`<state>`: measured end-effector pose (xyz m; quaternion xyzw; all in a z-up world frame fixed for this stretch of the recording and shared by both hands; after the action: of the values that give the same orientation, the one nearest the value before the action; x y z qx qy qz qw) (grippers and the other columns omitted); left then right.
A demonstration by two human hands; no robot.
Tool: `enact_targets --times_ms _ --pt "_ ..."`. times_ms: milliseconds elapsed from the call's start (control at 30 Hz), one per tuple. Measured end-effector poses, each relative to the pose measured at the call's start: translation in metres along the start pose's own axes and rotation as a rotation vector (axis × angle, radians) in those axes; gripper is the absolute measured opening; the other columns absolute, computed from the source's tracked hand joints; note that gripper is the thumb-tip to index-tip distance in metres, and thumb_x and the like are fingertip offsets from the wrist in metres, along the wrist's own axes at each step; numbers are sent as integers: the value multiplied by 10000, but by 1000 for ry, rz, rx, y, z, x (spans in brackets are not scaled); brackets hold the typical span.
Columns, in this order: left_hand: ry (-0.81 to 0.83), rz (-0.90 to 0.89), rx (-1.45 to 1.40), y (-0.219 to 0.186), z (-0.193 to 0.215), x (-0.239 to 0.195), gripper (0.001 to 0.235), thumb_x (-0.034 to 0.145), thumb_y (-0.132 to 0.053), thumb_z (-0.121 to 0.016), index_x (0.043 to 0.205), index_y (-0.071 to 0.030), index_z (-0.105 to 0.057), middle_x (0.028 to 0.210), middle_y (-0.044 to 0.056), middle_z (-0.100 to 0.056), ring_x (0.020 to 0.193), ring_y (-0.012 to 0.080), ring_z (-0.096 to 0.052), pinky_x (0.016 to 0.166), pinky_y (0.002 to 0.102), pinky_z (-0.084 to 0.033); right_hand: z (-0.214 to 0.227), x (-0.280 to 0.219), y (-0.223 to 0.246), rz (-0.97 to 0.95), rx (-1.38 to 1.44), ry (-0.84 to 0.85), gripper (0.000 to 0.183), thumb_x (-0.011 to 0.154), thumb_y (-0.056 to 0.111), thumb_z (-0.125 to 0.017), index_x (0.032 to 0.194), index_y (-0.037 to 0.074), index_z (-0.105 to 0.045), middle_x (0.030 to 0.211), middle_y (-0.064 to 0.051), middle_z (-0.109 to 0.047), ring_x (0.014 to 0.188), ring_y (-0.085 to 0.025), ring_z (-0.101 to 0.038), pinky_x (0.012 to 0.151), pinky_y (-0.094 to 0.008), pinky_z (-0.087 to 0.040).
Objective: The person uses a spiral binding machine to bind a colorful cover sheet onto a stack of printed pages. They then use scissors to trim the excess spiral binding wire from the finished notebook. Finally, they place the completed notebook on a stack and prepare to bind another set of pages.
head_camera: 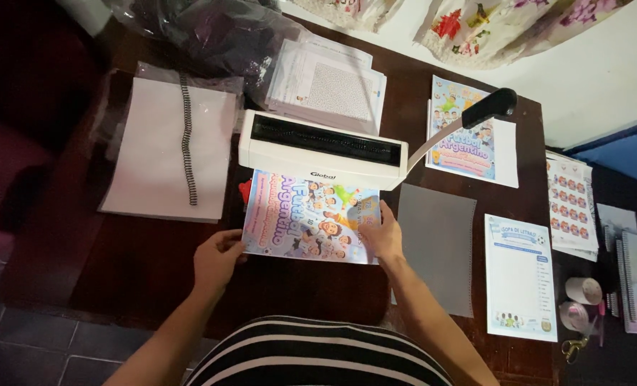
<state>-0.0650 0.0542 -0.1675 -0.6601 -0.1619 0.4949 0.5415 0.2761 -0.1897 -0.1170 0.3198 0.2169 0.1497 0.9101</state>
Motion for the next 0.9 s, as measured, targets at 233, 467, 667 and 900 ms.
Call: enact_targets --times_ms 233,467,667,900 --pt "-23 -7 -3 16 5 7 373 844 -118 -758 1199 -15 -710 1003 163 -777 786 225 -732 709 334 -591 0 3 0 55 -59 -41 876 733 149 -810 1507 -5 -428 1302 -226 -673 1134 -301 -693 975 -371 -532" --pt "-51 -668 742 -106 -32 -62 613 703 -331 -894 1228 -122 -658 1257 132 -651 1283 327 -551 1113 497 -420 0 -1 2 31 2 -28 878 734 141 -799 1512 -2 -419 1306 -217 -669 1132 -288 -701 968 -365 -539" --pt "343 -929 1185 -90 -134 -67 989 662 -247 -884 1513 -189 -382 1599 214 -257 1478 471 -140 1185 686 -68 1 -3 6 40 27 -30 896 731 142 -800 1520 -6 -402 1321 -218 -661 1138 -288 -699 967 -365 -543" --pt "199 -1228 1045 -89 -159 -62 730 886 -194 -693 1521 -178 -334 1575 229 -291 1437 565 -209 1131 766 -101 0 0 4 44 -1 -25 914 722 163 -787 1524 -15 -388 1323 -229 -646 1140 -310 -688 960 -373 -537"
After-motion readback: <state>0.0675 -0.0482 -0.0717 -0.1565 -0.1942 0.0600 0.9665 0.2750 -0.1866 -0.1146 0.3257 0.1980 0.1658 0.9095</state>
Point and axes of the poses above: each hand's wrist, its own x-axis towards the middle knuckle, its own z-axis out of the back of the hand, y = z × x, the point moved 9 cm from there along x, towards the middle knuckle
